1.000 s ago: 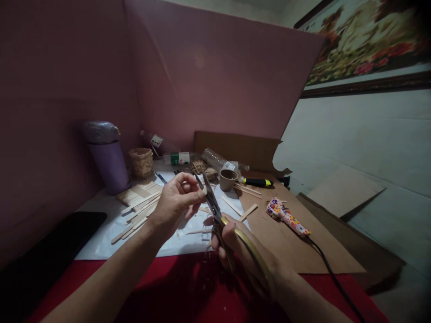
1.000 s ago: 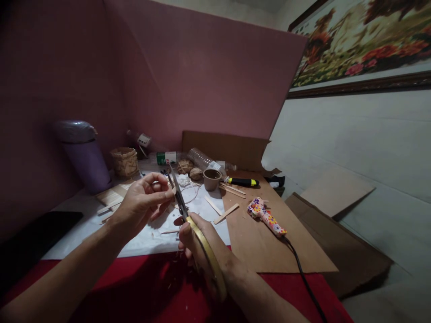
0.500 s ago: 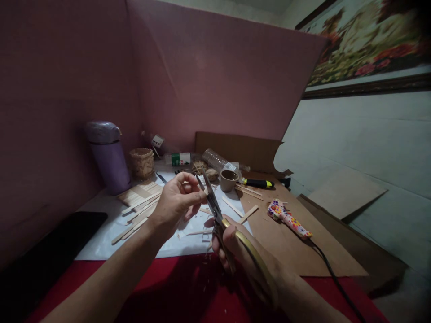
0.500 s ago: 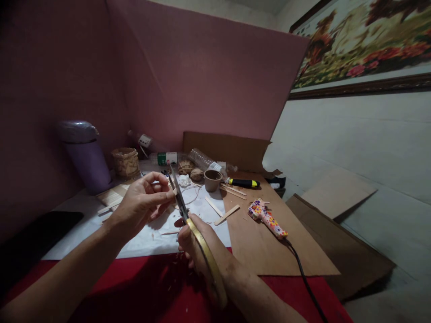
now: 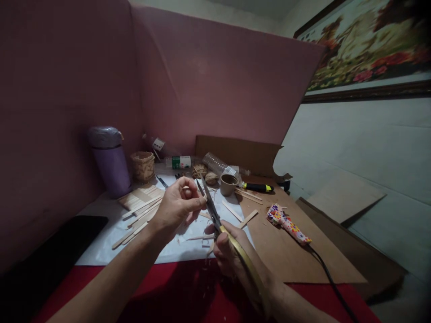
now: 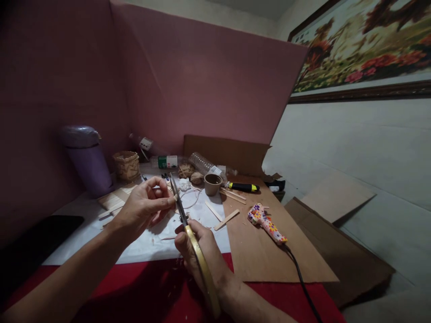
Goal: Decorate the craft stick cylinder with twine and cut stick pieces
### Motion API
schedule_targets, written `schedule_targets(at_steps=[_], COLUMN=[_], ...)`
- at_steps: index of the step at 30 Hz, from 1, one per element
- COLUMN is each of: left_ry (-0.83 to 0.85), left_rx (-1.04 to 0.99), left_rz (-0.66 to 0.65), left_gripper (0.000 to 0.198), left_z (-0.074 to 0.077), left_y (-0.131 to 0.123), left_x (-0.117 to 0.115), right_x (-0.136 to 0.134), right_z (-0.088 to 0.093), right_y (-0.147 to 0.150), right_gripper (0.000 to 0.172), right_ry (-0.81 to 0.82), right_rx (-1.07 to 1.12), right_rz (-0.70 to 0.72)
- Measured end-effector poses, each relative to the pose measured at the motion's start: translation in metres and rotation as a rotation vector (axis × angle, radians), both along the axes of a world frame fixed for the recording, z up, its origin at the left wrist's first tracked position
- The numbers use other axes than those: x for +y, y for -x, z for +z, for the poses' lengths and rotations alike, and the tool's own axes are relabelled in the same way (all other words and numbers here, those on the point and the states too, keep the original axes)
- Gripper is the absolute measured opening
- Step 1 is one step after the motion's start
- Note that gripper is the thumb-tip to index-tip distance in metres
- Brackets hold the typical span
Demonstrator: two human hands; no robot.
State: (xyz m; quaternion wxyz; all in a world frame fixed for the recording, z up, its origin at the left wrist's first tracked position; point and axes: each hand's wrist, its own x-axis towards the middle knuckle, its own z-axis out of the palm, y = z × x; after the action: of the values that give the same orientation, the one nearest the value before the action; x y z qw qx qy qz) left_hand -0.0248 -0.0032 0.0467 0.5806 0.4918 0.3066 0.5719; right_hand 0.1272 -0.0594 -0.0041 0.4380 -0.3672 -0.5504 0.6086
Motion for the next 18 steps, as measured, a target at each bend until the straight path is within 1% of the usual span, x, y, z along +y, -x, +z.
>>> schedule_targets(at_steps=[4, 11, 15, 18], left_ry=[0.032, 0.026, 0.051, 0.048], left_rx=[-0.042, -0.025, -0.034, -0.026], left_rz=[0.002, -0.007, 0.0, 0.002], left_gripper=[0.047, 0.046, 0.046, 0.043], left_z=[0.0011, -0.003, -0.0026, -0.0041], left_y=[-0.0034, -0.0023, -0.0029, -0.0012], left_x=[-0.0013, 0.0001, -0.0006, 0.0004], right_x=[-0.0026, -0.0059, -0.0029, -0.0007], right_z=[0.0014, 0.0014, -0.002, -0.0047], right_y=[0.0018, 0.0069, 0.0074, 0.0058], right_gripper=[0.069, 0.06, 0.065, 0.066], right_ry=[0.046, 0.067, 0.051, 0.029], right_rx=[0.006, 0.018, -0.014, -0.019], right_rz=[-0.028, -0.105, -0.106, -0.07])
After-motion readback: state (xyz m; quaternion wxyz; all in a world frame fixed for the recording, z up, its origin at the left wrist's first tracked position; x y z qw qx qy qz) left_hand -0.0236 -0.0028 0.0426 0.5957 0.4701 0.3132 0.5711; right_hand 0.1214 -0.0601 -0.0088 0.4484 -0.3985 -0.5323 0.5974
